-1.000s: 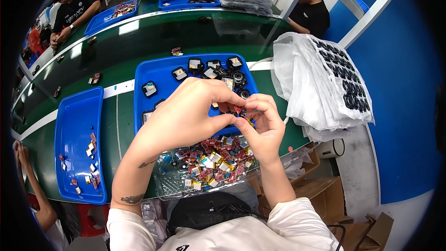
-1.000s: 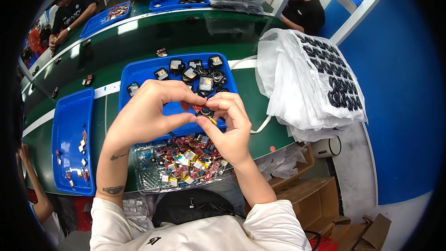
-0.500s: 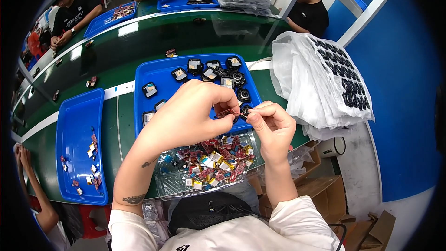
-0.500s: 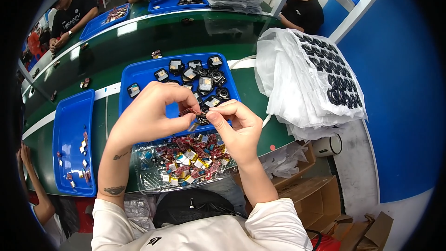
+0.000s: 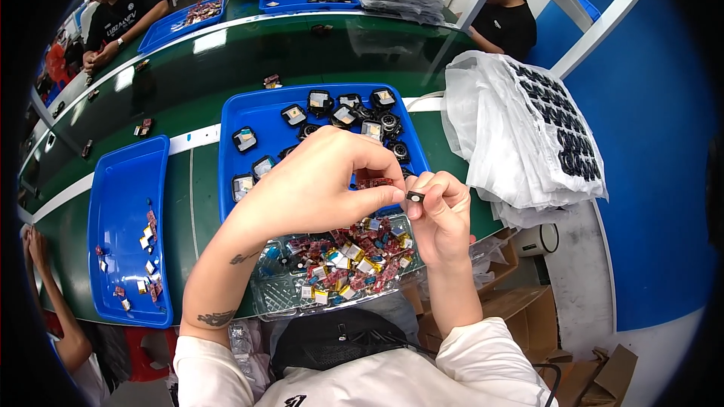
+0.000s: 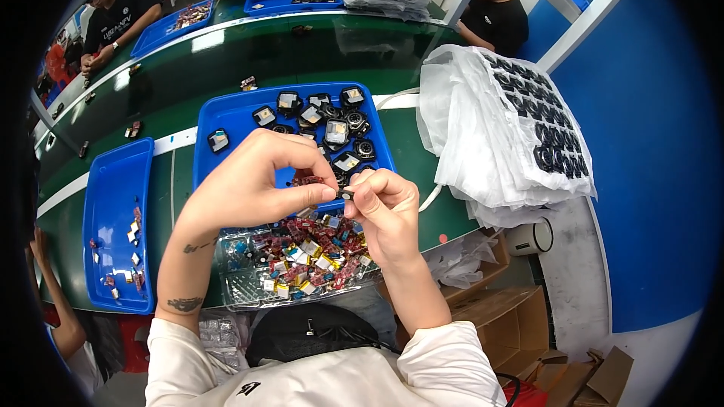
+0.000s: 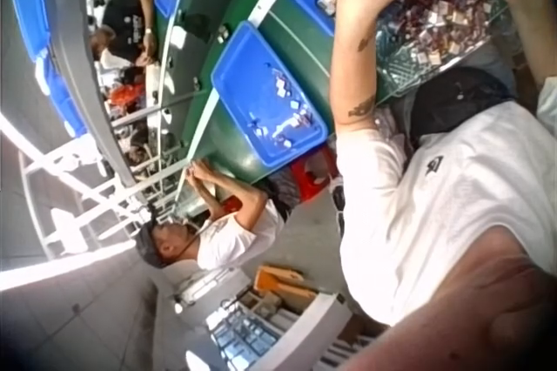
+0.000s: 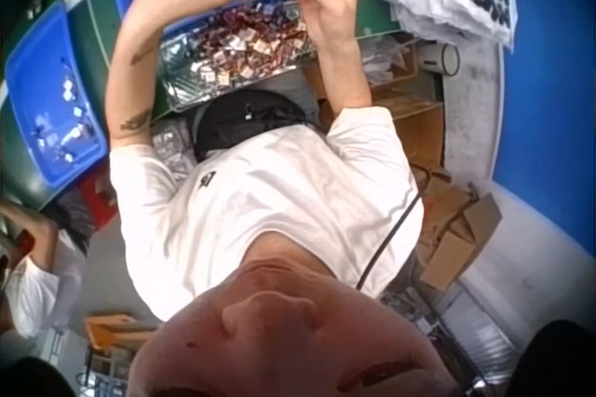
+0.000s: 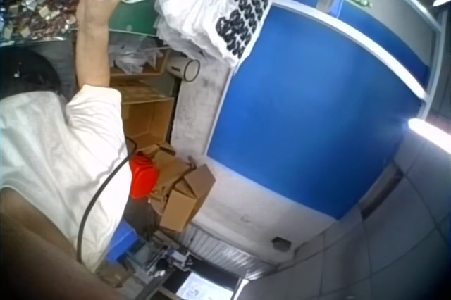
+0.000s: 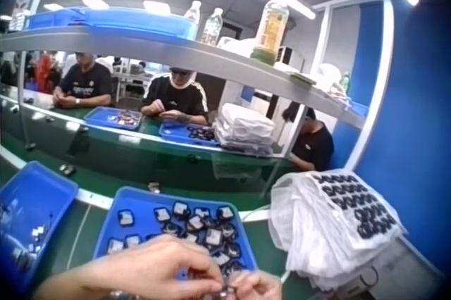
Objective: Assembling small electronic switch components on an industrial assembly line.
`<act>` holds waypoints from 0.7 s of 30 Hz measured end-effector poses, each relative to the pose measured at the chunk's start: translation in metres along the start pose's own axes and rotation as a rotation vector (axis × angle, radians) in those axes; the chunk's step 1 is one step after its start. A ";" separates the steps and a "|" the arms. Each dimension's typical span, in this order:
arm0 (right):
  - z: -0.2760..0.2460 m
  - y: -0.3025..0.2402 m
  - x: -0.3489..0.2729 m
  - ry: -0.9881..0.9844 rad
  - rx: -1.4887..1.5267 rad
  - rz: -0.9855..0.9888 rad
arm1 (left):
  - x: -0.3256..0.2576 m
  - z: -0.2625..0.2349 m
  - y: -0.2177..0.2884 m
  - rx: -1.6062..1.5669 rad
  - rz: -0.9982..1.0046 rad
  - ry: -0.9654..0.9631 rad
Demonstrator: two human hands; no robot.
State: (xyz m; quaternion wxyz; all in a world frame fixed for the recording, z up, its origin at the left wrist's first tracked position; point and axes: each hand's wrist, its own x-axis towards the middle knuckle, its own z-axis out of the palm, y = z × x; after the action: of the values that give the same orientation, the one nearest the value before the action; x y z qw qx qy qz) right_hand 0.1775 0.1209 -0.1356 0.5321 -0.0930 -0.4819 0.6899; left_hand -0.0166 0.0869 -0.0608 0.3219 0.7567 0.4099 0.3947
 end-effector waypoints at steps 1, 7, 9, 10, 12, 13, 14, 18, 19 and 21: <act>0.000 0.001 0.000 -0.009 0.009 -0.003 | 0.000 0.000 -0.002 0.009 0.033 0.007; 0.001 0.002 0.000 -0.025 -0.006 0.022 | 0.000 0.002 -0.003 0.051 0.042 0.028; 0.001 0.002 0.000 -0.038 -0.003 0.043 | 0.000 0.002 -0.005 0.067 0.068 0.037; 0.002 0.001 0.001 0.002 -0.006 0.048 | 0.000 0.001 -0.006 0.044 0.105 0.011; 0.003 0.001 0.001 0.041 -0.009 0.056 | -0.001 -0.001 -0.003 0.020 0.140 -0.013; 0.002 0.002 0.001 0.074 -0.129 0.029 | -0.002 -0.005 0.002 -0.001 0.123 -0.005; 0.003 0.002 0.001 0.105 -0.248 0.003 | -0.003 -0.008 0.005 -0.022 0.105 0.002; 0.014 0.002 -0.004 -0.301 -0.949 -0.035 | -0.006 -0.019 0.005 -0.093 0.002 0.088; 0.009 0.009 -0.006 -0.431 -0.969 -0.071 | -0.006 -0.020 0.005 -0.105 0.013 0.114; 0.005 0.011 -0.010 -0.577 -1.075 -0.067 | -0.004 -0.022 0.006 -0.046 0.021 0.151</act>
State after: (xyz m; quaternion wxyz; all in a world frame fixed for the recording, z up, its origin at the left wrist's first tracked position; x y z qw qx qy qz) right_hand 0.1709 0.1100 -0.1451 0.2800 -0.1426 -0.8900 0.3305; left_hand -0.0344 0.0843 -0.0471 0.3030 0.7215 0.4158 0.4635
